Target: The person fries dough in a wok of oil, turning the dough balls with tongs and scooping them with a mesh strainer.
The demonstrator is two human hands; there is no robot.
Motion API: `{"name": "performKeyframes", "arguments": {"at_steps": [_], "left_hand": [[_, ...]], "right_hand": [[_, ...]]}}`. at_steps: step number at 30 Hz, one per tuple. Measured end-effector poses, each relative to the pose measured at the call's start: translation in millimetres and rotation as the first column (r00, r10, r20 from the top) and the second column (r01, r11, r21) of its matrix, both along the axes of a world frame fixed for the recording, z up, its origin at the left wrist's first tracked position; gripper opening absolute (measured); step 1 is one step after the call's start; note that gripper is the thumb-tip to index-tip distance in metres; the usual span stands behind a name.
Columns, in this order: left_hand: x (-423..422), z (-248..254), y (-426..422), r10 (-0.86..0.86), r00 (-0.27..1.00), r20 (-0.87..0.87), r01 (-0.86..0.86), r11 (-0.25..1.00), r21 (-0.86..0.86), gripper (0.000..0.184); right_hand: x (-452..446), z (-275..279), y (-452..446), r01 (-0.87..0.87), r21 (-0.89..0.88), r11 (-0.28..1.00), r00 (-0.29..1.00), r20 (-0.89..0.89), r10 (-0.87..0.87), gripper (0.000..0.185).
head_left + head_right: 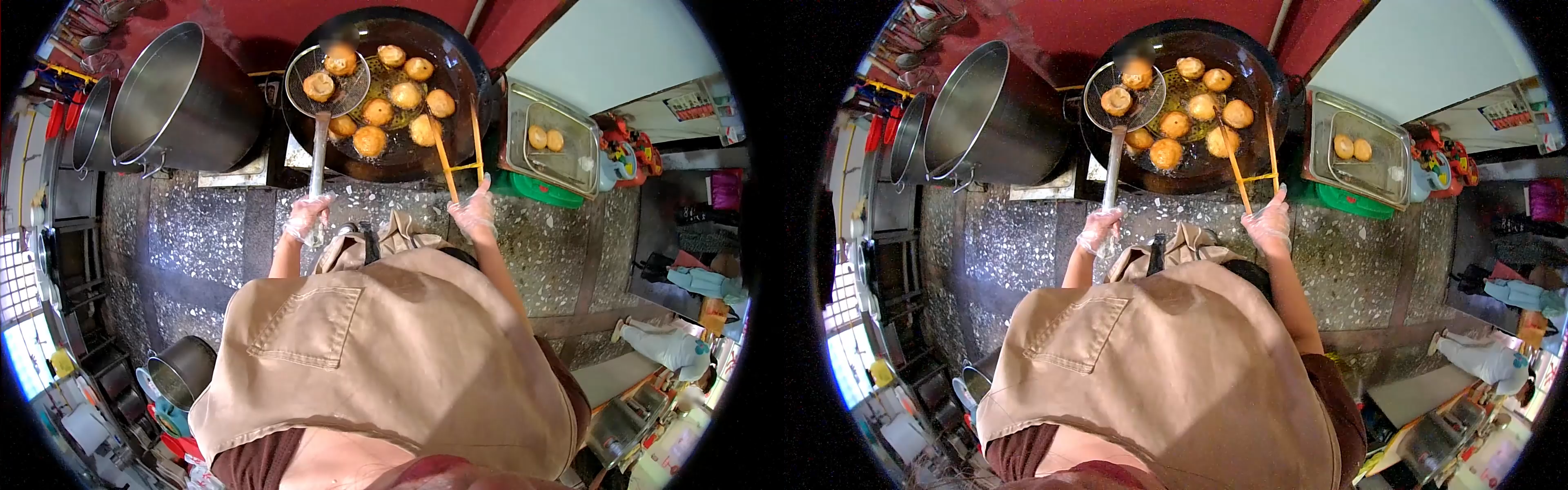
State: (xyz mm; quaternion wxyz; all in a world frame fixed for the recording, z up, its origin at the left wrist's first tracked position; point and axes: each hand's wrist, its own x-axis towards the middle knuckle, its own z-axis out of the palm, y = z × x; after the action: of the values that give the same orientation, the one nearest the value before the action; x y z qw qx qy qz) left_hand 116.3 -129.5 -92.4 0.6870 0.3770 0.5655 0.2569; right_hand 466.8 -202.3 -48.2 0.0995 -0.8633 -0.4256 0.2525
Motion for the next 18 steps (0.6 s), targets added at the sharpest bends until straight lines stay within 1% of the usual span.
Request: {"name": "performKeyframes", "arguments": {"at_steps": [5,10,14,16,17,18], "left_hand": [[0,-1,-1,0.006,1.000,-0.012,-0.006,1.000,-0.029,0.017],[1,4,-1,-0.001,1.000,0.002,0.001,1.000,0.004,0.017],[6,15,-4,0.027,1.000,0.003,-0.027,0.999,-0.017,0.019],[6,12,-4,0.018,0.999,0.033,-0.018,1.000,0.003,0.021],[6,11,-4,0.024,0.999,0.034,-0.024,1.000,0.002,0.021],[6,11,-4,0.021,0.999,0.037,-0.021,1.000,-0.003,0.021]], "right_hand": [[0,0,0,-0.019,0.003,1.000,1.000,-0.011,0.019,0.106],[3,-8,0,-0.030,0.002,1.000,0.999,-0.044,0.030,0.107],[4,-12,1,-0.047,0.011,0.999,0.998,-0.046,0.048,0.108],[1,-5,3,-0.006,0.011,1.000,0.998,-0.059,0.006,0.107],[3,-8,3,-0.012,0.011,1.000,0.998,-0.057,0.012,0.107],[5,-13,3,-0.015,0.063,0.998,0.999,-0.038,0.017,0.104]]}}
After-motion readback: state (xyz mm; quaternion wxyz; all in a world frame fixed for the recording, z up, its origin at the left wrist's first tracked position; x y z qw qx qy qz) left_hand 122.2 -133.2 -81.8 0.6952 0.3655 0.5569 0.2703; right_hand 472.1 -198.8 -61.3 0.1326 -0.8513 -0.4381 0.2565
